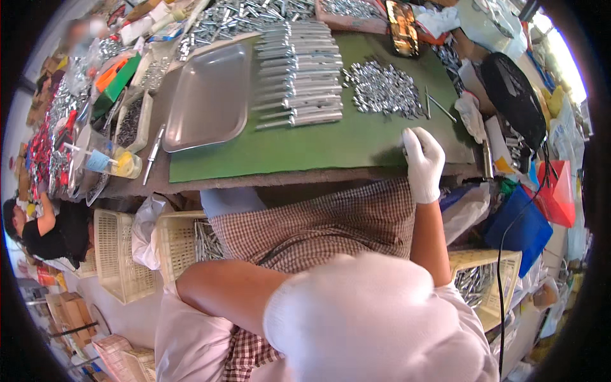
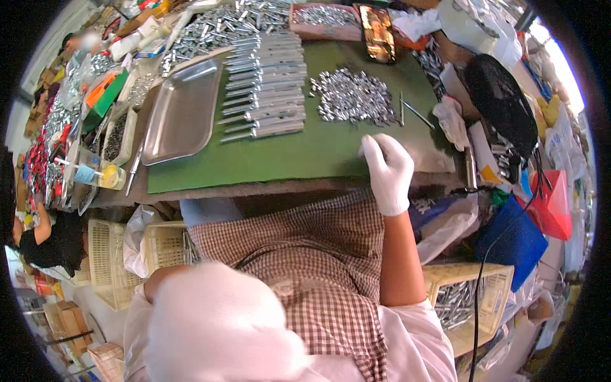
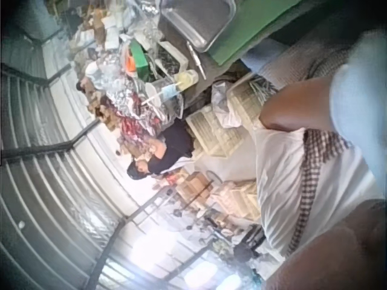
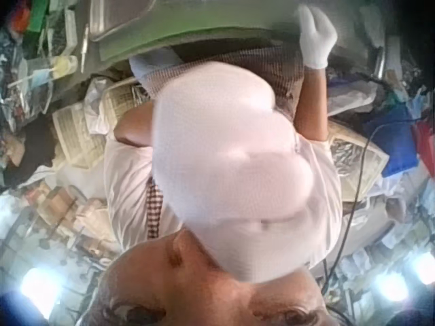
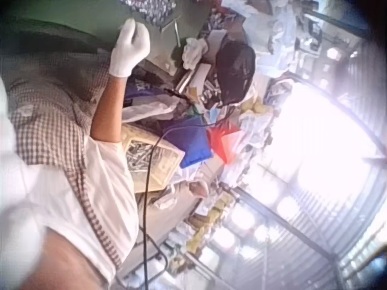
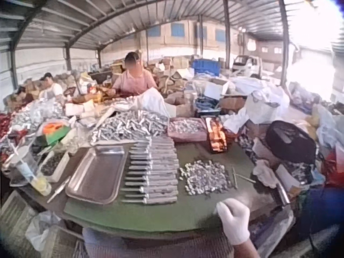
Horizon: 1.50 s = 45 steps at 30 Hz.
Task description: The recorder is assembling small metal tubes by inserting pins and stacking them in a specific arrangement on a workbench.
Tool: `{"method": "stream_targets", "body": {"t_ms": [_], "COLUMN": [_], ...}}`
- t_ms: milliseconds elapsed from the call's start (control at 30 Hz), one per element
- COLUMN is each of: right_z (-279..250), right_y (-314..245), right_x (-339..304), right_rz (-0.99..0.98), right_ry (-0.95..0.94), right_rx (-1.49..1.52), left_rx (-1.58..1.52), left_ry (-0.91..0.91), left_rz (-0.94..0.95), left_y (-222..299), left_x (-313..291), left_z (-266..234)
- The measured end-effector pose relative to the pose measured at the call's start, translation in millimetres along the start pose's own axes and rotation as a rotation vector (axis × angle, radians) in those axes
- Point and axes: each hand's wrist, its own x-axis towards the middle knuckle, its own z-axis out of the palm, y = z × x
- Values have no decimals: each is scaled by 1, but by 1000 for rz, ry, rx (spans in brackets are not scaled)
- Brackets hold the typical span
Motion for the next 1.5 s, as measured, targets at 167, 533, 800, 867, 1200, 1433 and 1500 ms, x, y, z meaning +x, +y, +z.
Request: {"method": "stream_targets", "body": {"t_ms": [167,533,800,867,1200,1433,1500], "right_z": [1,1,-1,0,3,11,13], "right_y": [3,4,3,4,-1,2,4], "right_x": [1,-2,0,0,1,3,4], "right_rz": [-22,-54,-53,-79,-174,-283,-293], "right_ry": [3,14,13,9,-9,30,34], "right_rx": [-50,-60,-51,-56,-202,-363,-393], "left_rx": [-12,97,45,38,46,5,11], "left_ry": [9,197,174,139,29,-74,-101], "left_rz": [-37,-312,-352,-373,-376,-436,-448], "left_y": [-40,-89,-97,-98,-99,-113,-112], "left_x": [23,16,16,13,2,-10,-10], "left_z": [-6,56,61,61,78,92,92]}}
